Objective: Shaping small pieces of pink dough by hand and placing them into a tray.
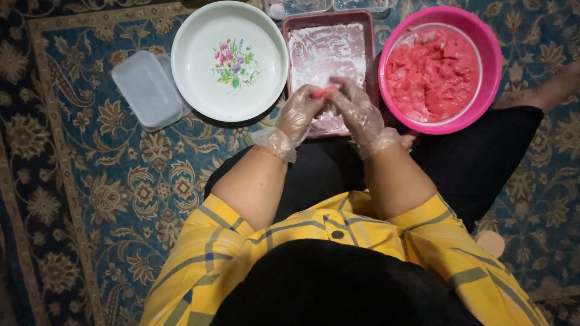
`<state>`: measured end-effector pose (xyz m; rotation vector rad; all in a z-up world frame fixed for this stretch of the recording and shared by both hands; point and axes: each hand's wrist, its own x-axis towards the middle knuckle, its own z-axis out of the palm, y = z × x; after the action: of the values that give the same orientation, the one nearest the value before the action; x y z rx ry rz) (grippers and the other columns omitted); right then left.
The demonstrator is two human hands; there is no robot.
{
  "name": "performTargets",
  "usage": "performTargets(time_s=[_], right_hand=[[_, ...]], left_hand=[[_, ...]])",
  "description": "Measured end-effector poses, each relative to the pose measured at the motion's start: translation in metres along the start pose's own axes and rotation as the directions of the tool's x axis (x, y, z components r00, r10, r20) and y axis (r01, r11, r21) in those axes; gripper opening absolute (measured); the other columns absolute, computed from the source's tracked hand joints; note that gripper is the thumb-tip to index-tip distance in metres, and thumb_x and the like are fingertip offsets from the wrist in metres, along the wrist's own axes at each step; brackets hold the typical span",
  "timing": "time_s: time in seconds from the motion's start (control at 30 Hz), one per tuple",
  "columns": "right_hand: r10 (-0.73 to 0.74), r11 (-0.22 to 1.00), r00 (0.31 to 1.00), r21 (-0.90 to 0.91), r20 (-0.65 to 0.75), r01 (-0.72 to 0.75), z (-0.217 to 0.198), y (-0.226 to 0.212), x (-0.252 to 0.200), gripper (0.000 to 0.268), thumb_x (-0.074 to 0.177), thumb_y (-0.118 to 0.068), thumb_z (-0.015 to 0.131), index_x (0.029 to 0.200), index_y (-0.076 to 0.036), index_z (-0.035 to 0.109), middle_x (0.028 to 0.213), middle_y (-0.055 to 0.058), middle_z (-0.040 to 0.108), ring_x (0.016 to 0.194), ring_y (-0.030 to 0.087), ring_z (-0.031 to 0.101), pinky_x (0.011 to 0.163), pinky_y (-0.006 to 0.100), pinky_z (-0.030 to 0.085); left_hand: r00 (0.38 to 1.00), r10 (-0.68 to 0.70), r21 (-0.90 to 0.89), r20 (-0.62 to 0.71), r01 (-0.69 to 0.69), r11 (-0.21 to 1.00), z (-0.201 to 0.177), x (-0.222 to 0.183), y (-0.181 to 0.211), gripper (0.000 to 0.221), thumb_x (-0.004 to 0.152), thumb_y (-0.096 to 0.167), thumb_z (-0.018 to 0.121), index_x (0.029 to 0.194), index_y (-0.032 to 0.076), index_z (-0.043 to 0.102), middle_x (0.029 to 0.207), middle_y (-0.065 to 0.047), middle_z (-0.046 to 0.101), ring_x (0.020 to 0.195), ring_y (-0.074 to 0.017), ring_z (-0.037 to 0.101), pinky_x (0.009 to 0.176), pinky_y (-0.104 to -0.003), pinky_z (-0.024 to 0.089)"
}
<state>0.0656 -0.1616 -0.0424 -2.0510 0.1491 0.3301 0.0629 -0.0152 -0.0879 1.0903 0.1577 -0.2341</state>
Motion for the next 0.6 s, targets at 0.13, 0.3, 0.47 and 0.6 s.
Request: performTargets(time_s=[0.13,0.3,0.47,0.6], right_hand=[[-0.124,0.942,0.991,0.319,0.045,0.104,0.007,0.012,0.004,0.018,0.098,-0.016,0.068,0.112,-0.006,0.071,0.073,0.008,0.068,0.065,0.012,0.064,0.064,0.024,0.052],[-0.218,0.895,0.969,0.373,-0.112,0.245,0.006,0.016,0.002,0.010,0.098,-0.011,0.071,0.095,-0.002,0.074,0.057,0.008,0.058,0.054,0.013,0.057,0.056,0.022,0.046],[-0.108,0.930,0.993,0.348,-0.045,0.117,0.004,0.012,0.003,0.011,0.095,-0.016,0.072,0.098,-0.006,0.076,0.066,0.011,0.064,0.059,0.015,0.063,0.063,0.027,0.053],[-0.146,0.957,0.989,0.259,0.035,0.132,-0.001,-0.003,-0.002,0.018,0.094,-0.022,0.071,0.103,-0.007,0.075,0.066,0.010,0.065,0.062,0.016,0.064,0.062,0.027,0.049]], left_hand=[[1.000,-0.014,0.056,0.011,0.013,0.998,-0.012,0.007,-0.015,0.013,0.084,0.007,0.076,0.090,0.002,0.066,0.066,-0.008,0.060,0.058,-0.0140,0.060,0.052,-0.023,0.051],[0.999,-0.024,-0.025,0.035,0.025,0.999,-0.021,0.009,-0.023,0.013,0.086,0.008,0.075,0.092,0.002,0.066,0.068,-0.009,0.061,0.059,-0.0134,0.061,0.053,-0.023,0.051],[0.898,-0.289,-0.182,0.332,0.362,0.914,-0.033,0.015,0.016,0.034,0.096,0.035,0.066,0.101,0.001,0.066,0.080,-0.005,0.065,0.072,-0.0120,0.070,0.063,-0.022,0.061],[0.982,-0.097,-0.104,0.165,0.115,0.988,-0.027,0.012,-0.025,0.017,0.097,0.016,0.070,0.101,0.001,0.066,0.077,-0.011,0.061,0.065,-0.0191,0.065,0.060,-0.026,0.059]])
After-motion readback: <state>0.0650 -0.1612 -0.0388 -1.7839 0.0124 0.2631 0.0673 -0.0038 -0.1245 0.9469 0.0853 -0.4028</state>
